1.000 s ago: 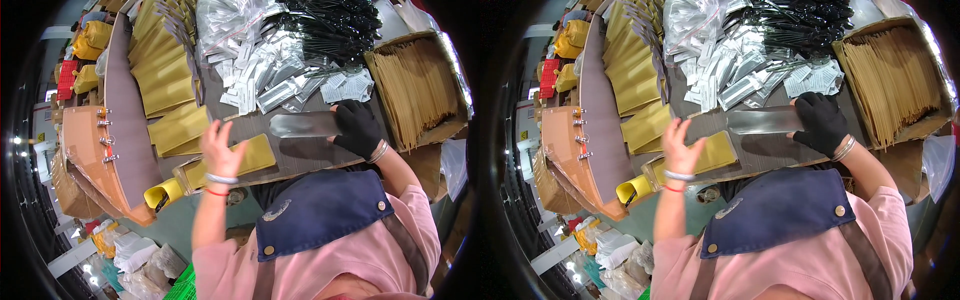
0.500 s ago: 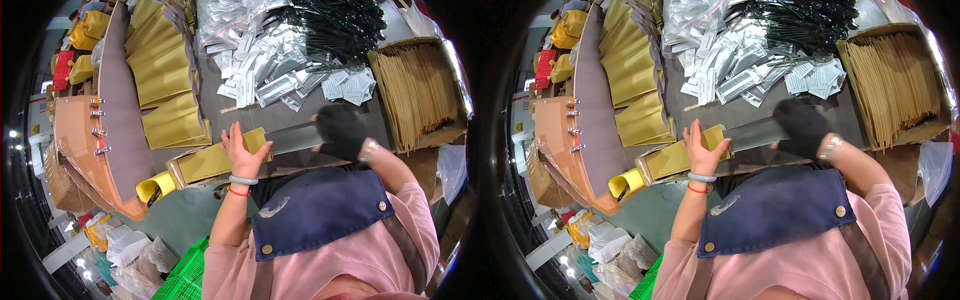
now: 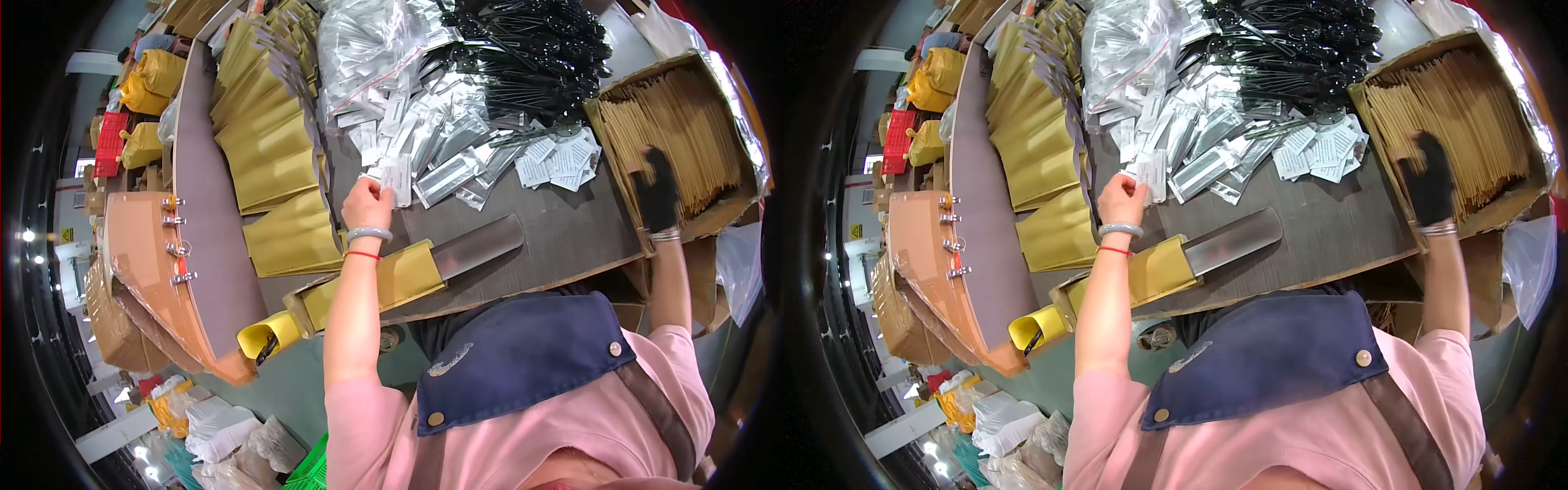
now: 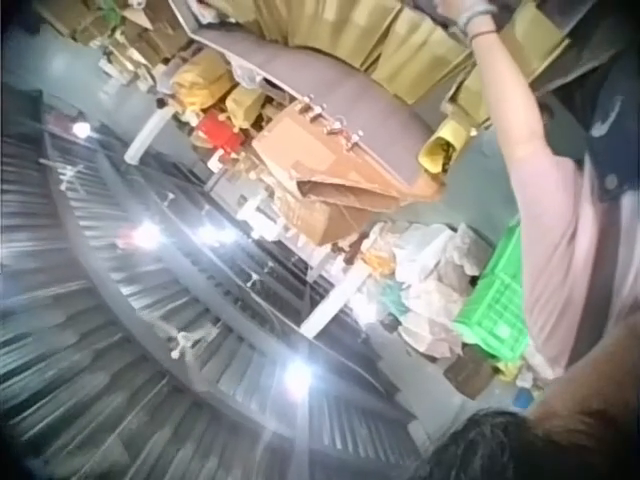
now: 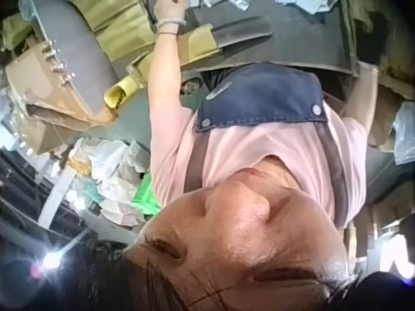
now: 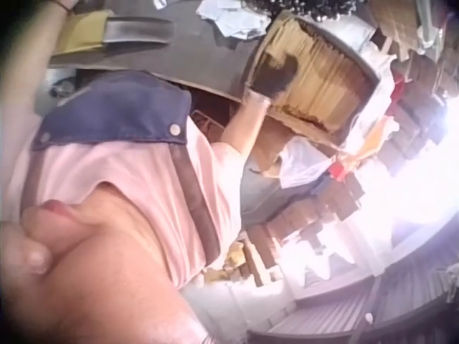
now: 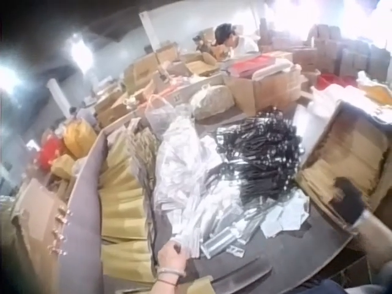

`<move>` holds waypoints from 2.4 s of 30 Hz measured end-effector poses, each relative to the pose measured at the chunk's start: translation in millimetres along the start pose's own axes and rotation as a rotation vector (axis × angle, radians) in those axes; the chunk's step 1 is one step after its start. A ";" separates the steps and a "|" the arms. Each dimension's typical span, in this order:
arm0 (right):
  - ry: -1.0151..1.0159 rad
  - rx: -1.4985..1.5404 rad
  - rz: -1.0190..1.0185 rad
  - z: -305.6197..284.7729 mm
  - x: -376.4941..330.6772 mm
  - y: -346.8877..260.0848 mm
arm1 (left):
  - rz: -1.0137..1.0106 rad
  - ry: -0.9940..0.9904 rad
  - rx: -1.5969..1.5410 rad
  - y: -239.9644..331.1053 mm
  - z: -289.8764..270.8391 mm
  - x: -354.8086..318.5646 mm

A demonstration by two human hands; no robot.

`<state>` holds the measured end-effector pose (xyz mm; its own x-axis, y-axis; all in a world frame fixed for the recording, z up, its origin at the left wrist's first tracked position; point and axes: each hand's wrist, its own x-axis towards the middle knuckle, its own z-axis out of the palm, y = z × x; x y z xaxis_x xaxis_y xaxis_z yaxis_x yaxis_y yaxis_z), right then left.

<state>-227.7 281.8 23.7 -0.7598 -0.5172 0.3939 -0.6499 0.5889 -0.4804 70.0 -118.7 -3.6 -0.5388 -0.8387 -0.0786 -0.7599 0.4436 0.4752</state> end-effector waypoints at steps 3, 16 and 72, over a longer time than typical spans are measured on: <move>0.073 -0.337 0.161 -50.3 -2.9 107.9 | 0.129 -0.041 -0.151 23.1 -11.6 -6.0; -0.250 -0.775 0.409 -50.7 12.6 119.9 | 0.484 -0.084 0.217 72.6 29.8 -17.2; -0.716 0.783 0.448 59.6 -11.0 -119.9 | 0.748 -0.130 0.175 67.9 -21.4 -138.4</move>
<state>-140.4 179.8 30.3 -0.5734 -0.7406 -0.3503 0.0552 0.3916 -0.9185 100.7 20.8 58.3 -0.9608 -0.2582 0.1010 -0.2184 0.9292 0.2981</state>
